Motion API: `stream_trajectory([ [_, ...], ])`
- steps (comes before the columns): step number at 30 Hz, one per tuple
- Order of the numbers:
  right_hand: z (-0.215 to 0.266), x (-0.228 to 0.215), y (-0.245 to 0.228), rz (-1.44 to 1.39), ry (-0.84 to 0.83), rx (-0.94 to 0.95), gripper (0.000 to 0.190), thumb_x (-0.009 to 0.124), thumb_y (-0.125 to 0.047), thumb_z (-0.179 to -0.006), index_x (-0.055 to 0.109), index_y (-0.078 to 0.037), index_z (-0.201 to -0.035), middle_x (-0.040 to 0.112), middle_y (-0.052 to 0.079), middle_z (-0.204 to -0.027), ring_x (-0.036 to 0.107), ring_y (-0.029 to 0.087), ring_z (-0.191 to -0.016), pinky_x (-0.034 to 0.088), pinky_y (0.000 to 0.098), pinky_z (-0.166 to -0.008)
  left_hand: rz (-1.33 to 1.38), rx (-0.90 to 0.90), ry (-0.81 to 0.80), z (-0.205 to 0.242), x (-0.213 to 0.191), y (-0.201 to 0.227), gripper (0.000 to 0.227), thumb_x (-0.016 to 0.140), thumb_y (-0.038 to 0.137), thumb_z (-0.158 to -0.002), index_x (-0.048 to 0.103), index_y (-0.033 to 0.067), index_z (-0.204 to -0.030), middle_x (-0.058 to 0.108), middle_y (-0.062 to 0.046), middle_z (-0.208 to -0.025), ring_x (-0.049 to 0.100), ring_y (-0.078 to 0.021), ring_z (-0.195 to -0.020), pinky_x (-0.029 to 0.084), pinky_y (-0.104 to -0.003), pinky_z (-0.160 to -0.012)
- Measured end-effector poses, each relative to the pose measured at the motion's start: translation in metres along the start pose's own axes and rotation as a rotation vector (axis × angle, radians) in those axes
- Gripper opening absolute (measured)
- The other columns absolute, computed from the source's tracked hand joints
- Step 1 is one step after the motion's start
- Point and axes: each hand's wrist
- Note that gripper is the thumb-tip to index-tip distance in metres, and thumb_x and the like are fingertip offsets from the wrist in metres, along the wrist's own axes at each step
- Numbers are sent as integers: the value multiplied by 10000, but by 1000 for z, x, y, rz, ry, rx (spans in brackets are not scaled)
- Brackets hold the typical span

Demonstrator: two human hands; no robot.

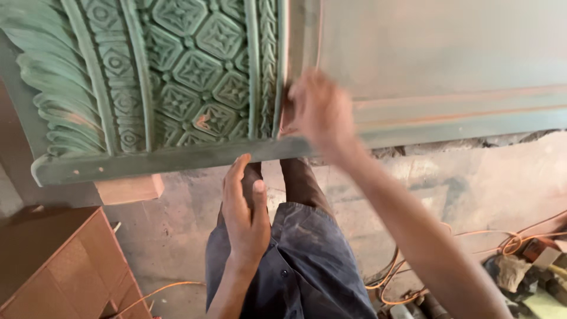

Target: The person sands the surface of a large, ornate, green-painted wooden headboard using a sanding block. They systematically smooth the flat panels and the edges of the carved details.

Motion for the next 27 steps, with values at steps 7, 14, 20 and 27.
stream_trajectory([
  [7,5,-19,-18,-86,-245,66,184,679,-99,-976,559,-24,-858,636,161,-816,697,328,-687,542,451,-578,44,41,19,-9,9,-4,477,494,271,-1121,465,-36,-1485,532,-221,-1504,468,-397,-1445,365,-479,-1209],
  [14,16,-6,-13,-5,-164,-58,166,687,-14,-917,586,4,-786,659,170,-741,671,310,-658,527,448,-615,-12,70,93,-10,24,-7,481,499,258,-1118,466,-50,-1487,531,-234,-1496,453,-411,-1445,364,-491,-1202],
  [20,-55,-31,23,-59,-94,-151,68,651,-13,-906,699,-50,-874,700,111,-758,691,244,-624,545,399,-547,1,-36,200,0,50,6,420,539,252,-1105,537,-28,-1419,623,-200,-1353,597,-334,-1253,480,-427,-1044],
  [27,59,-18,-33,-856,-250,411,190,652,-93,-1038,708,35,-910,648,91,-750,563,114,-679,455,317,-575,745,-446,209,5,71,27,349,622,137,-1013,576,7,-1333,683,-57,-1113,633,-131,-994,506,-298,-818],
])
Point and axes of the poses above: each hand's wrist, its own z-axis away from the middle knuckle, its own x-axis out of the palm, y = z × x
